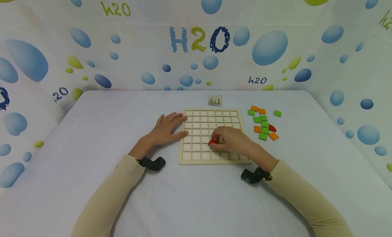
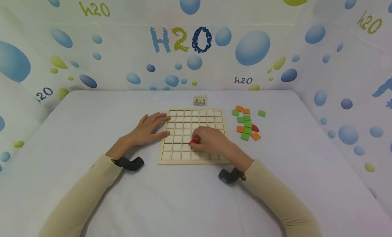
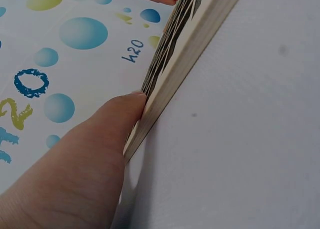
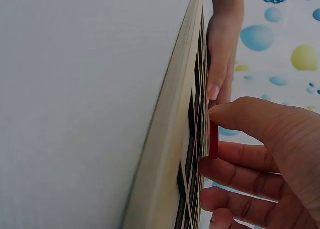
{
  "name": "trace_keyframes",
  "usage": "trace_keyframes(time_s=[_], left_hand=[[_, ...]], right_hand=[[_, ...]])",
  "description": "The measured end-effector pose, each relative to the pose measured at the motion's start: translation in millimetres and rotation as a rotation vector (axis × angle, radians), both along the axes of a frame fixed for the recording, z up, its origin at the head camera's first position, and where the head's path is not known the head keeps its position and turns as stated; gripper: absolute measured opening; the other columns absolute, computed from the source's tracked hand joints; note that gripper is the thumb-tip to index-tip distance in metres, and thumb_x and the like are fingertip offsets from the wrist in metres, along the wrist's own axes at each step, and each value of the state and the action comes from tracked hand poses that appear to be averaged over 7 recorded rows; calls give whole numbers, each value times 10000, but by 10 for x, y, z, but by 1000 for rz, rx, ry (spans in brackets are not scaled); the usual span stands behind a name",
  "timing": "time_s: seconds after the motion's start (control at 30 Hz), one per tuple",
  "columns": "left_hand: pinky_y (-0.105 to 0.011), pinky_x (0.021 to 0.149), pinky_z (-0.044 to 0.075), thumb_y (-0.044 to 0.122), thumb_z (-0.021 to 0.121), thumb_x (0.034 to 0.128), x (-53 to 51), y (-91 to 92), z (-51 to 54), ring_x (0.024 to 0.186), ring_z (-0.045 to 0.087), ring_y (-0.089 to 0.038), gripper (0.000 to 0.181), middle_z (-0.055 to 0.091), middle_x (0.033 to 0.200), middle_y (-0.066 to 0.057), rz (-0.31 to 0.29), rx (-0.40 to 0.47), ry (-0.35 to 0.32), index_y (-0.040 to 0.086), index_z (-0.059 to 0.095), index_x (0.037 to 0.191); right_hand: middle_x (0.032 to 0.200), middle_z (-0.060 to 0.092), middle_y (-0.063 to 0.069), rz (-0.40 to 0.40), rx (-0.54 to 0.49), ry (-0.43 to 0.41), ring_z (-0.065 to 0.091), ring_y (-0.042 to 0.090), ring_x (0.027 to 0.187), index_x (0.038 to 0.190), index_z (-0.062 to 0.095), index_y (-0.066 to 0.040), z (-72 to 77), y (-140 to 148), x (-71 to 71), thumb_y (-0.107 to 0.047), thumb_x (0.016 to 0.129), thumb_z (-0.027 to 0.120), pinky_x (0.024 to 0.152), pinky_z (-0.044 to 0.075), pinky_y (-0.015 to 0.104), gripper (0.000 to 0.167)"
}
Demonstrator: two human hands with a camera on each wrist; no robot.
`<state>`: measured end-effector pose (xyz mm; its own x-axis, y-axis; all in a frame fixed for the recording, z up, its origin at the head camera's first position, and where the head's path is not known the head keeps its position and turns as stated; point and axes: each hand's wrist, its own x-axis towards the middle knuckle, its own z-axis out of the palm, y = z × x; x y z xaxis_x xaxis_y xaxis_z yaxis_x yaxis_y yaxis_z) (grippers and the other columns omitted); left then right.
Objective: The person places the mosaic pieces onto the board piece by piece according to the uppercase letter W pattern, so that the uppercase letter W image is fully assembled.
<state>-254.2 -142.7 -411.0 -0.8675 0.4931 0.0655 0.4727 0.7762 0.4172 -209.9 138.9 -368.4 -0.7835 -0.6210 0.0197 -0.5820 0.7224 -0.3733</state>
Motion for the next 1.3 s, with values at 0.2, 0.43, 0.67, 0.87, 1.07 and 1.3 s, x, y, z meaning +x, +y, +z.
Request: trace_keyframes(time_s=[0.2,0.43,0.67,0.87,1.07,1.3], left_hand=[[-590,1158,-5,493,559,952,10,-9,37,1471,189,-285,669,301,1559,-96,2,-5,-3,182,370,1512],[-586,1161,-12,490,562,953,12,-1,44,1470,195,-289,667,301,1560,-94,0,5,-11,178,374,1511],[-582,1162,-10,496,564,949,-8,-11,36,1467,208,-274,669,307,1556,-87,0,1,3,187,373,1511],[-576,1163,-14,509,552,952,-15,-7,22,1470,200,-264,670,300,1561,-78,0,-2,-4,198,365,1515],[-581,1162,-9,507,562,946,-10,-8,27,1465,215,-262,674,311,1555,-79,2,-7,7,196,372,1512],[-585,1161,-12,499,559,948,1,-12,23,1462,222,-267,668,309,1555,-81,-1,5,0,190,373,1511]], right_hand=[[845,646,-49,14,-1,7,538,108,736,965,697,-121,-4,-57,14,-314,883,726,630,466,243,211],[825,632,-65,35,11,-11,539,95,727,931,699,-133,0,-134,17,-303,895,717,641,469,231,174],[840,618,-54,48,30,3,523,104,710,943,695,-114,36,-180,18,-304,894,715,624,458,233,198],[848,619,-49,42,29,-13,527,102,722,943,697,-117,41,-203,22,-304,897,709,626,462,234,192],[844,623,-47,66,12,1,534,106,746,932,693,-117,46,-244,29,-298,888,722,666,467,243,188],[827,611,-61,84,27,8,531,94,738,920,693,-131,26,-314,23,-306,897,714,675,470,241,178]])
